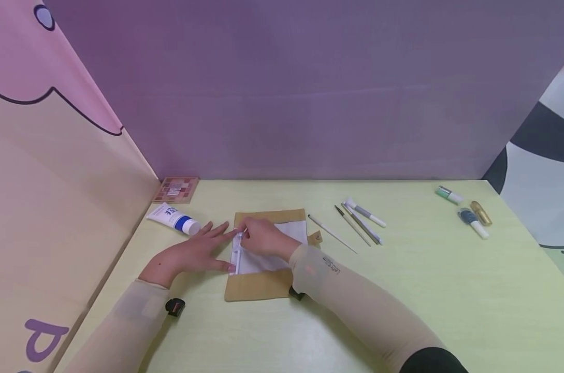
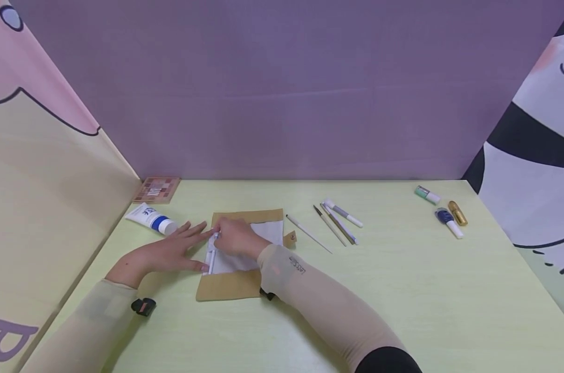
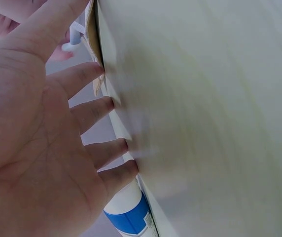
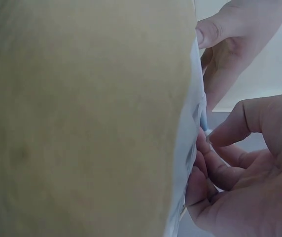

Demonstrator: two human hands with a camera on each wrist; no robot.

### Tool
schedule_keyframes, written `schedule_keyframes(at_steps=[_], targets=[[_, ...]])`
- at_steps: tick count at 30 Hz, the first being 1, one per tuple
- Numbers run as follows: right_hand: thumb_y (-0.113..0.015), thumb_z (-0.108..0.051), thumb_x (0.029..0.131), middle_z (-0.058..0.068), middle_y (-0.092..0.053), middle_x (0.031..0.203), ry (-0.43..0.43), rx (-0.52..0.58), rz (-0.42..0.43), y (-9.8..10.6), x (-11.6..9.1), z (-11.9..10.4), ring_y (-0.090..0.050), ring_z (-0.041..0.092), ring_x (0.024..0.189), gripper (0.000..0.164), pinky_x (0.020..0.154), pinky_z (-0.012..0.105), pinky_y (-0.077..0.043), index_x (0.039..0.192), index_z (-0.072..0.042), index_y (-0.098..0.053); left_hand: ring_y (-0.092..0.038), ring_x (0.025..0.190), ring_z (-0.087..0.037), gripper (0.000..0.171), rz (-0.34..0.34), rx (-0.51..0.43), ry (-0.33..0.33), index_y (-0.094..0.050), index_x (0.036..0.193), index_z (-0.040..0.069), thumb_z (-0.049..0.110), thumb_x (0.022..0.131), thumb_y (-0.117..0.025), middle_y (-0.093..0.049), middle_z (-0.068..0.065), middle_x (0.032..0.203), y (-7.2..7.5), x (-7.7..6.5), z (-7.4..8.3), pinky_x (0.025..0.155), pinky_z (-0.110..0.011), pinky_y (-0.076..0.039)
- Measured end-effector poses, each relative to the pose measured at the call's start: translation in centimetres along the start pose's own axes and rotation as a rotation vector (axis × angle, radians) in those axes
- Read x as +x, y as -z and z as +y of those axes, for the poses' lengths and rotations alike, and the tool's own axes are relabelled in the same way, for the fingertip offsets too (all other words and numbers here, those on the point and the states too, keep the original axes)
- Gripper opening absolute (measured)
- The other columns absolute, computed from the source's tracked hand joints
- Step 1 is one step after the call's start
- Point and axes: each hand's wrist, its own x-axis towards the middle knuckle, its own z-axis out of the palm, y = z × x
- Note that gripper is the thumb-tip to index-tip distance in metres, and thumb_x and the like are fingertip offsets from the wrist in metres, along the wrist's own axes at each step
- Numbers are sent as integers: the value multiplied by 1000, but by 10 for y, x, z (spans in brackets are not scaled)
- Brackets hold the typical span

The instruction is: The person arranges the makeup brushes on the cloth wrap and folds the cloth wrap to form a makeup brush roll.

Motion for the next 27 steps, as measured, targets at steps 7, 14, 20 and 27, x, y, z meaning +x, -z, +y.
schedule_keyframes(at_steps=[7, 14, 20, 27], targets=[[-59, -14, 105, 8, -72, 124, 52, -10, -32, 7, -6, 4, -62, 13, 96, 40, 86, 26, -53, 145, -8, -60, -5, 160, -66, 101, -4, -8, 9, -30, 170, 17, 64, 93, -74, -14, -23, 180, 0, -1, 1, 123, -83, -20], [-54, -19, 107, 10, -69, 133, 61, 90, -56, 27, -17, 10, -65, 18, 107, 45, 97, 34, -56, 151, -9, -54, -6, 160, -66, 100, -7, 4, 6, -30, 170, 16, 63, 94, -74, -15, -24, 179, 1, -1, 2, 124, -82, -20], [-53, -23, 109, 9, -66, 133, 21, 174, -35, 47, -24, 20, -66, 21, 96, 47, 85, 31, -57, 154, -11, -52, -5, 160, -66, 101, -8, 8, 2, -29, 170, 15, 64, 93, -73, -14, -24, 179, 0, -1, 1, 125, -82, -19], [-54, -23, 109, 11, -64, 132, -11, 277, -7, 73, -35, 39, -73, 34, 110, 46, 94, 43, -63, 154, -13, -51, -4, 161, -65, 103, -14, 5, 17, -29, 171, 18, 67, 92, -73, -14, -21, 180, -1, 1, 0, 124, -82, -19]])
